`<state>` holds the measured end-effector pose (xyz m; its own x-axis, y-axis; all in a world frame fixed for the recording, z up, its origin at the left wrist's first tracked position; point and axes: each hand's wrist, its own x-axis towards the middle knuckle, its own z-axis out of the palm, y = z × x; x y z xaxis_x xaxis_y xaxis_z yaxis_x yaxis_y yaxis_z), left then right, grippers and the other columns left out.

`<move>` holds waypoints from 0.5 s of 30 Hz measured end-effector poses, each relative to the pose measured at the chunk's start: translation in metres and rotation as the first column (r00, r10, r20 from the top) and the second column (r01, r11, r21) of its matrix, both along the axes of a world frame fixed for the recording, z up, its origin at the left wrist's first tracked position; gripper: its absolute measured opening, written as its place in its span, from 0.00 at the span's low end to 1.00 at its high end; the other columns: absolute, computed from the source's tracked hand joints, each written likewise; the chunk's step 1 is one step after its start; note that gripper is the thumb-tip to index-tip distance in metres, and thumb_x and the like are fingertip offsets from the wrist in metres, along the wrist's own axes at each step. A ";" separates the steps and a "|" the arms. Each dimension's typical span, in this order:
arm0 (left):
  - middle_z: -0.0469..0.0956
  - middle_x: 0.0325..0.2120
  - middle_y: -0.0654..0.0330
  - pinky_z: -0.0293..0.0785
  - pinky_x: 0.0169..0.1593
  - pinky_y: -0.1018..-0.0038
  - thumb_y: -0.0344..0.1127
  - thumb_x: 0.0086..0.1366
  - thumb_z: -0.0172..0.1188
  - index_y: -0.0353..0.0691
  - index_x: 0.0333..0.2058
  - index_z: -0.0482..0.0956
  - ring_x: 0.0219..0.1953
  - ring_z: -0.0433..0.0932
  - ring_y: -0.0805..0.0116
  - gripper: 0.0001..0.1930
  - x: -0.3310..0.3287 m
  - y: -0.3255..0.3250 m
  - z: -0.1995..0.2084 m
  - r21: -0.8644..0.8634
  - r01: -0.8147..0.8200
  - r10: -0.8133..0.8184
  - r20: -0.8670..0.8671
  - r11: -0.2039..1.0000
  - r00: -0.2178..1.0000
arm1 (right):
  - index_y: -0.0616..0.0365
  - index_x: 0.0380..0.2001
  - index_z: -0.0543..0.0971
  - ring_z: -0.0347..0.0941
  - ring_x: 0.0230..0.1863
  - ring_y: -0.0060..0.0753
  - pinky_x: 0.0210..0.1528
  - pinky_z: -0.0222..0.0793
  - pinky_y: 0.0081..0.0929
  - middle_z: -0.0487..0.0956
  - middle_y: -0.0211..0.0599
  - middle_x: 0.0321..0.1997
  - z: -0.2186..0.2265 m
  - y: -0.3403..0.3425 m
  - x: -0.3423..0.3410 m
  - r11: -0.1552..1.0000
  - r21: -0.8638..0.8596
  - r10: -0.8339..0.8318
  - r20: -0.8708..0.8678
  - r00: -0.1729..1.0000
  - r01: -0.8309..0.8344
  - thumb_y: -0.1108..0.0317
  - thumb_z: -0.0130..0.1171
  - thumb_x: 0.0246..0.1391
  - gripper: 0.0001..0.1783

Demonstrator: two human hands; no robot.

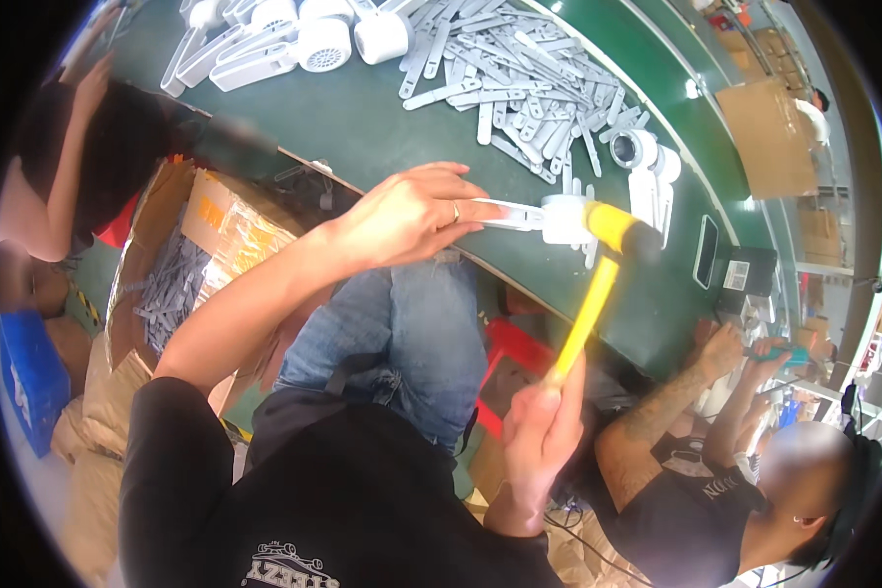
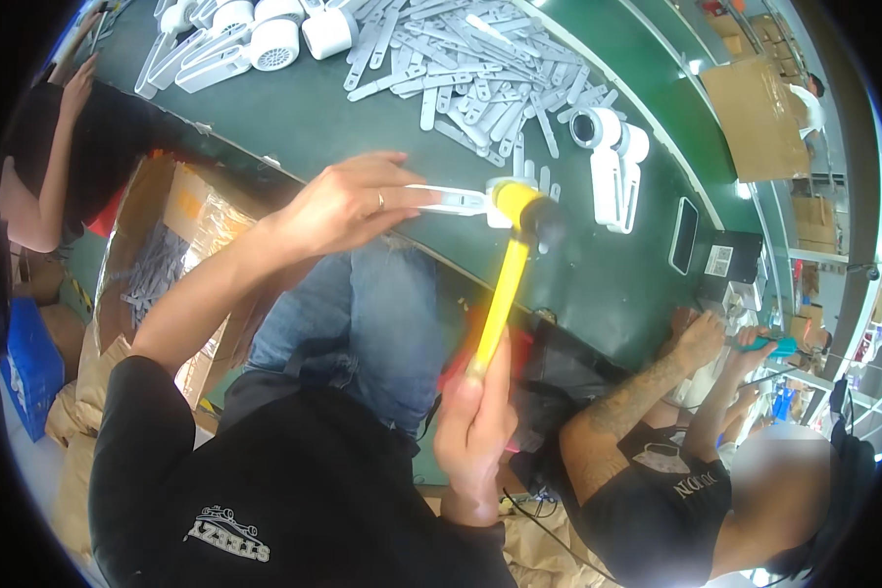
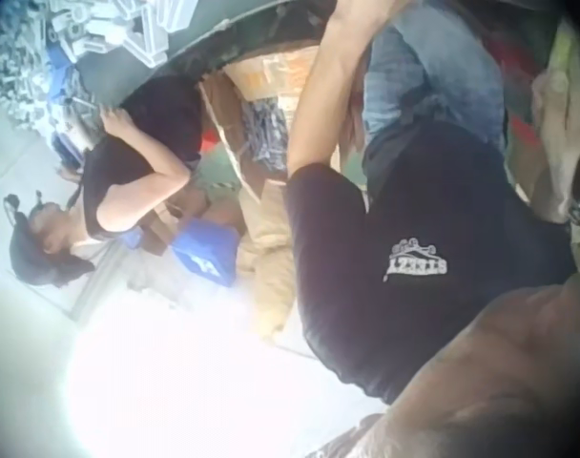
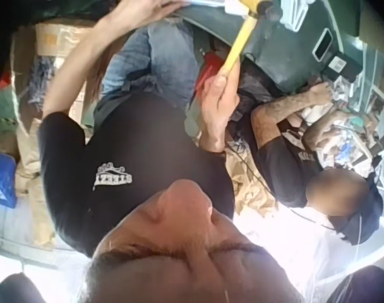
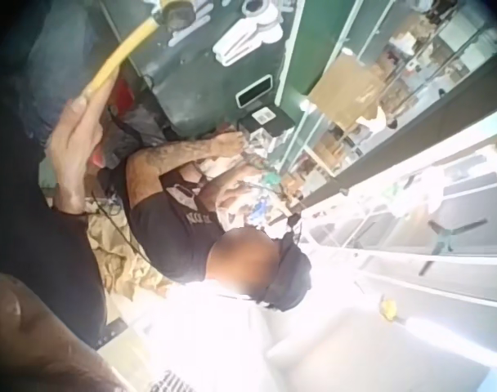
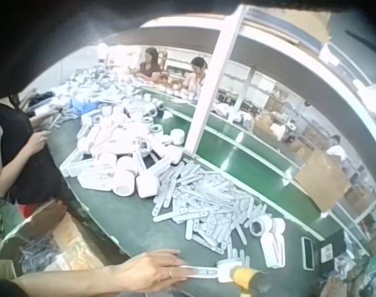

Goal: Use a small yellow-handled hammer to fit metal components into plastic housings at a factory assembly line.

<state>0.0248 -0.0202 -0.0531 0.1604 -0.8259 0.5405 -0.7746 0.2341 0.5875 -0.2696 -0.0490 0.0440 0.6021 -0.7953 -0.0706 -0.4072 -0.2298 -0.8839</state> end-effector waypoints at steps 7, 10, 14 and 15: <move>0.89 0.48 0.61 0.72 0.68 0.58 0.30 0.62 0.75 0.48 0.79 0.51 0.61 0.78 0.51 0.53 -0.007 -0.002 0.006 0.230 -0.078 0.150 -0.313 0.970 0.938 | 0.63 0.77 0.61 0.80 0.32 0.39 0.38 0.75 0.34 0.85 0.56 0.47 -0.005 0.001 0.008 0.996 -0.048 0.071 -0.096 0.993 -0.076 0.68 0.48 0.75 0.31; 0.89 0.48 0.63 0.67 0.70 0.58 0.31 0.63 0.74 0.49 0.79 0.52 0.60 0.78 0.53 0.51 -0.005 0.005 0.010 0.243 -0.109 0.184 -0.310 0.964 0.933 | 0.55 0.77 0.64 0.73 0.26 0.30 0.33 0.73 0.31 0.76 0.42 0.27 -0.031 -0.015 0.033 0.951 -0.220 0.148 -0.286 0.947 -0.215 0.68 0.50 0.75 0.30; 0.89 0.50 0.62 0.67 0.61 0.64 0.34 0.63 0.75 0.47 0.67 0.77 0.46 0.84 0.66 0.33 -0.002 0.026 0.020 0.132 -0.188 0.209 -0.177 0.973 0.962 | 0.60 0.74 0.69 0.70 0.26 0.16 0.29 0.69 0.21 0.75 0.25 0.27 -0.014 -0.020 0.016 1.000 0.008 -0.019 0.063 0.998 0.018 0.53 0.49 0.78 0.31; 0.89 0.49 0.62 0.72 0.58 0.62 0.34 0.63 0.75 0.46 0.59 0.85 0.48 0.85 0.66 0.24 0.001 0.041 0.015 0.069 -0.173 0.183 -0.197 0.983 0.963 | 0.60 0.76 0.65 0.67 0.22 0.15 0.24 0.65 0.19 0.73 0.24 0.25 -0.017 -0.029 0.017 0.997 0.047 -0.070 0.140 0.988 0.064 0.52 0.49 0.78 0.33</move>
